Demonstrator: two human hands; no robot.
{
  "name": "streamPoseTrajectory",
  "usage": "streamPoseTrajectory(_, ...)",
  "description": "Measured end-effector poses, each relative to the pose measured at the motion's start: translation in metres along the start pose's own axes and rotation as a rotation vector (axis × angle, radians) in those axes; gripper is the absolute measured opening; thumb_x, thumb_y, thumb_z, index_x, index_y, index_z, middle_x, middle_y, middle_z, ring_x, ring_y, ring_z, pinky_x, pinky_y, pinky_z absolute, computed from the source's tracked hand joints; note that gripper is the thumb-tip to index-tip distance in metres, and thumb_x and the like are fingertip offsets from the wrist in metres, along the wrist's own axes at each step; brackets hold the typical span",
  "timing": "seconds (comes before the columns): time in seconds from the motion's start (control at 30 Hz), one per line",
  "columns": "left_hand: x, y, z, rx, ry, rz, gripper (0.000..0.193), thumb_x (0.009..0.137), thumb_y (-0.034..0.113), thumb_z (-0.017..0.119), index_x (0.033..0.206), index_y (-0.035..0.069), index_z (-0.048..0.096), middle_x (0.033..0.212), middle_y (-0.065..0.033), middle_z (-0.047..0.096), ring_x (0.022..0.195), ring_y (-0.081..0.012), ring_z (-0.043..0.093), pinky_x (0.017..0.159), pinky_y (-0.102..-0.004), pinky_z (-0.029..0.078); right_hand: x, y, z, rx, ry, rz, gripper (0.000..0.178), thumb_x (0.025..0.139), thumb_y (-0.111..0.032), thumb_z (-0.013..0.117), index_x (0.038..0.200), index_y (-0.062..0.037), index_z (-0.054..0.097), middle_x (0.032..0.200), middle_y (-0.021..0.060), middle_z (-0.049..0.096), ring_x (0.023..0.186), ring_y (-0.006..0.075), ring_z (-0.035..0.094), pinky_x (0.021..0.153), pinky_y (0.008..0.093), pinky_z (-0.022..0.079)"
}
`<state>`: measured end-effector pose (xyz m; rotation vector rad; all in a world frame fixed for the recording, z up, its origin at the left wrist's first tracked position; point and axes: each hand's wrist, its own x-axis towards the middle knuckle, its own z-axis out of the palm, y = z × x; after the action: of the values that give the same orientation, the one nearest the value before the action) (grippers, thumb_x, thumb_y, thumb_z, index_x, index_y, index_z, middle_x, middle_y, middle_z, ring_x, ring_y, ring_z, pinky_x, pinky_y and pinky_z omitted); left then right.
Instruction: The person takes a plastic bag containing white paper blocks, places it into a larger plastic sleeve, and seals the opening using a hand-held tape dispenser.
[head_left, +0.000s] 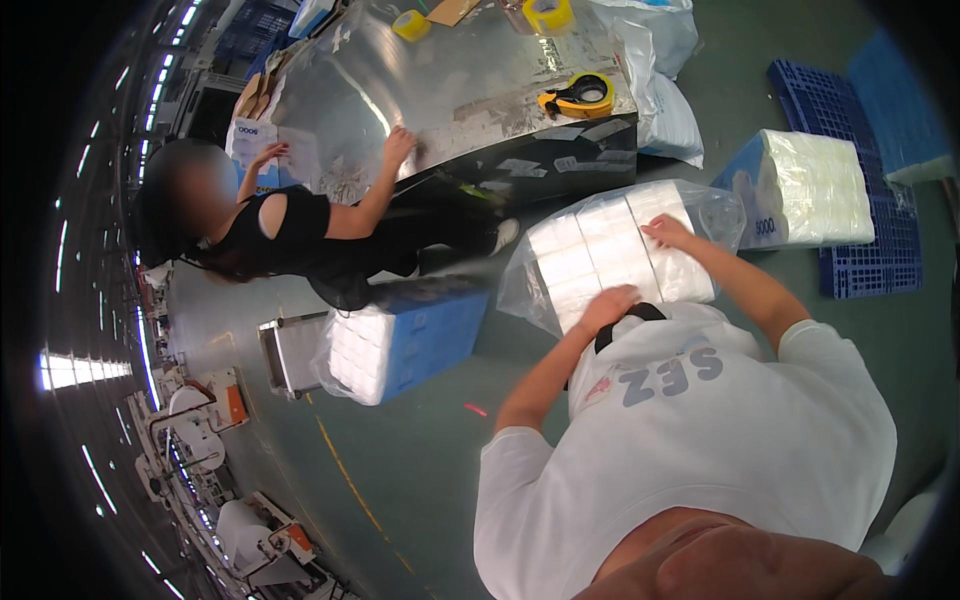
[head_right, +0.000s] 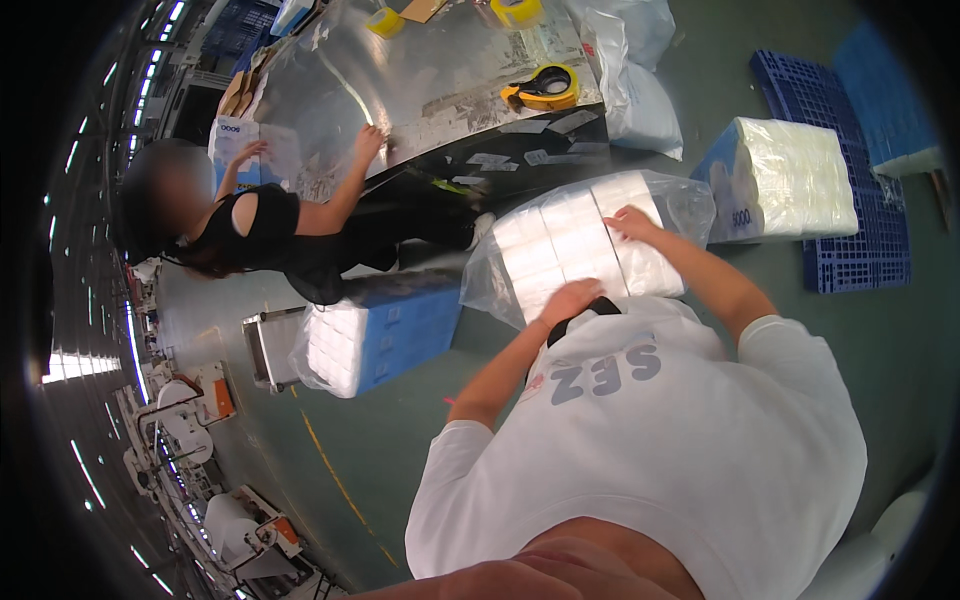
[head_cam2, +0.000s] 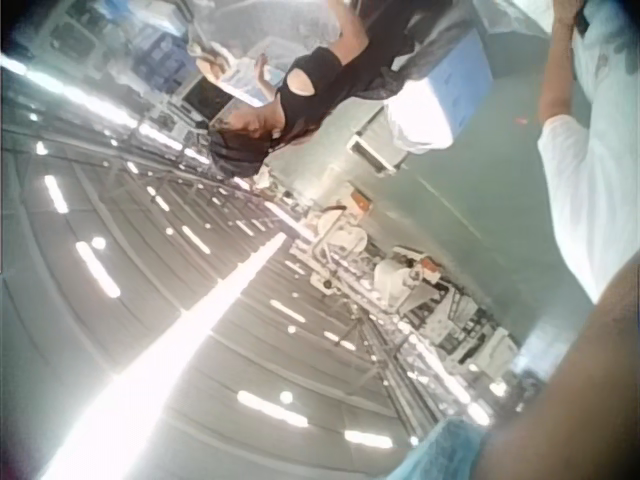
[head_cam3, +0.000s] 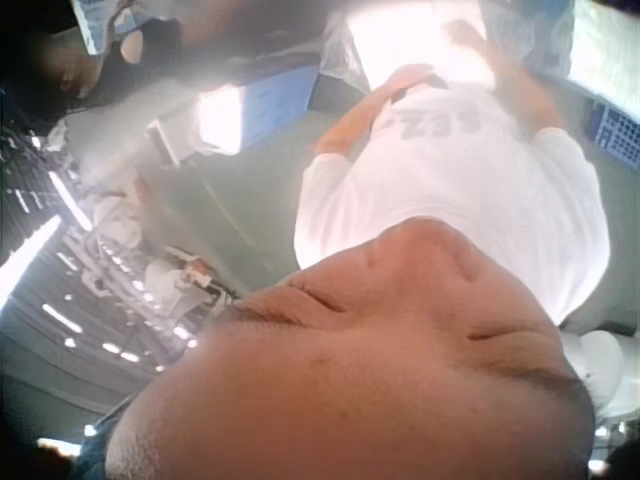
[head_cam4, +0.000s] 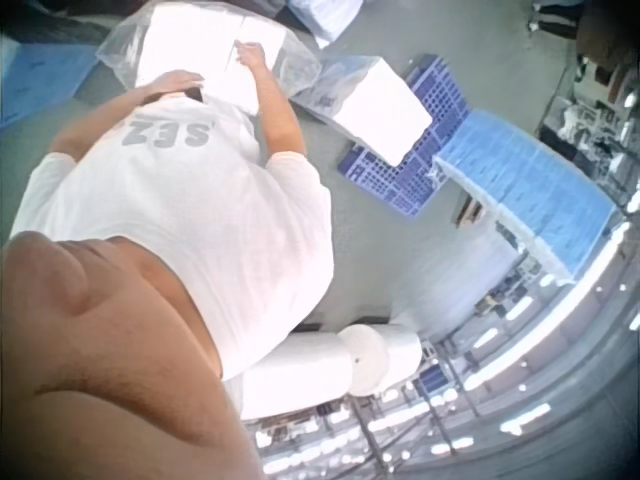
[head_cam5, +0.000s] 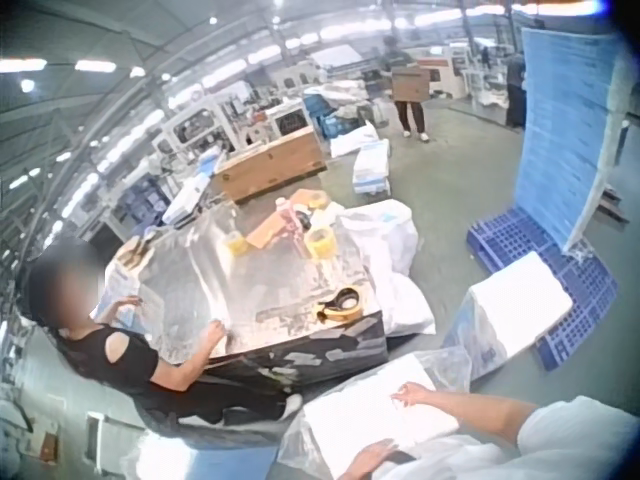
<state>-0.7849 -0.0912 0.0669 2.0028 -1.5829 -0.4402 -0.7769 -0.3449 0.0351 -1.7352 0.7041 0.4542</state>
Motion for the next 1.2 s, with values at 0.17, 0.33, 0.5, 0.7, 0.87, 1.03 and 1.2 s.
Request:
streamPoseTrajectory(0.17, -0.004, -0.022, 0.041, 0.590, -0.135, 0.154, 0.056, 0.080, 0.029, 0.044, 0.131, 0.018, 0.024, 0.137, -0.0017, 0.021, 0.126, -0.0148, 0.019, 0.102, -0.0372, 0.016, 0.011, -0.025, 0.046, 0.819, -0.095, 0.200, 0.039, 0.077, -0.043, 0.055, 0.090, -0.0065, 0.053, 0.064, -0.0008, 0.050, 0.049, 0.0069, 0.044, 0.038, 0.0161, 0.028)
streamPoseTrajectory(0.33, 0.000, -0.027, 0.016, 0.283, -0.162, -0.033, 0.055, 0.081, 0.034, 0.043, 0.131, 0.019, 0.025, 0.137, -0.0009, 0.019, 0.127, -0.0162, 0.017, 0.102, -0.0383, 0.015, 0.011, -0.020, 0.062, 1.019, -0.262, 0.173, 0.027, 0.087, -0.033, 0.041, 0.072, -0.0109, 0.046, 0.053, -0.0046, 0.035, 0.041, 0.0055, 0.028, 0.034, 0.0181, 0.018)
streamPoseTrajectory(0.5, 0.005, -0.042, 0.014, 0.309, -0.074, -0.129, 0.054, 0.081, 0.034, 0.044, 0.130, 0.020, 0.026, 0.136, -0.0003, 0.022, 0.125, -0.0170, 0.021, 0.101, -0.0369, 0.018, -0.031, -0.003, 0.059, 0.934, -0.280, 0.282, 0.031, 0.088, -0.031, 0.039, 0.063, -0.0138, 0.040, 0.050, -0.0055, 0.030, 0.039, 0.0057, 0.024, 0.033, 0.0187, 0.017)
streamPoseTrajectory(0.7, 0.006, -0.052, 0.018, 0.321, -0.047, -0.082, 0.050, 0.082, 0.031, 0.044, 0.128, 0.018, 0.028, 0.131, -0.0015, 0.032, 0.122, -0.0170, 0.027, 0.101, -0.0362, 0.020, -0.036, 0.027, 0.063, 0.545, -0.176, 0.193, 0.034, 0.086, -0.036, 0.041, 0.066, -0.0095, 0.047, 0.055, 0.0014, 0.051, 0.053, 0.0116, 0.057, 0.040, 0.0203, 0.039)
streamPoseTrajectory(0.87, 0.000, -0.066, 0.026, 0.377, 0.011, -0.042, 0.046, 0.080, 0.022, 0.043, 0.124, 0.013, 0.036, 0.128, -0.0031, 0.036, 0.119, -0.0173, 0.030, 0.100, -0.0353, 0.021, -0.027, 0.038, 0.073, 0.509, 0.008, 0.042, 0.036, 0.087, -0.034, 0.041, 0.065, -0.0067, 0.047, 0.057, 0.0039, 0.053, 0.053, 0.0161, 0.060, 0.039, 0.0204, 0.040)
streamPoseTrajectory(1.03, -0.010, -0.066, 0.033, 0.564, 0.173, 0.047, 0.046, 0.077, 0.017, 0.042, 0.122, 0.012, 0.039, 0.128, -0.0033, 0.035, 0.117, -0.0181, 0.033, 0.098, -0.0354, 0.024, -0.027, 0.036, 0.077, 0.474, 0.061, -0.023, 0.036, 0.087, -0.034, 0.041, 0.064, -0.0059, 0.047, 0.054, 0.0035, 0.051, 0.046, 0.0155, 0.058, 0.035, 0.0202, 0.036)
streamPoseTrajectory(1.2, 0.004, -0.054, 0.011, 0.559, 0.107, -0.087, 0.050, 0.076, 0.012, 0.041, 0.126, 0.012, 0.033, 0.131, -0.0059, 0.031, 0.122, -0.0208, 0.027, 0.097, -0.0354, 0.025, -0.030, 0.033, 0.078, 0.444, 0.097, -0.019, 0.036, 0.087, -0.032, 0.041, 0.063, -0.0064, 0.047, 0.052, 0.0030, 0.049, 0.044, 0.0149, 0.056, 0.034, 0.0198, 0.035)
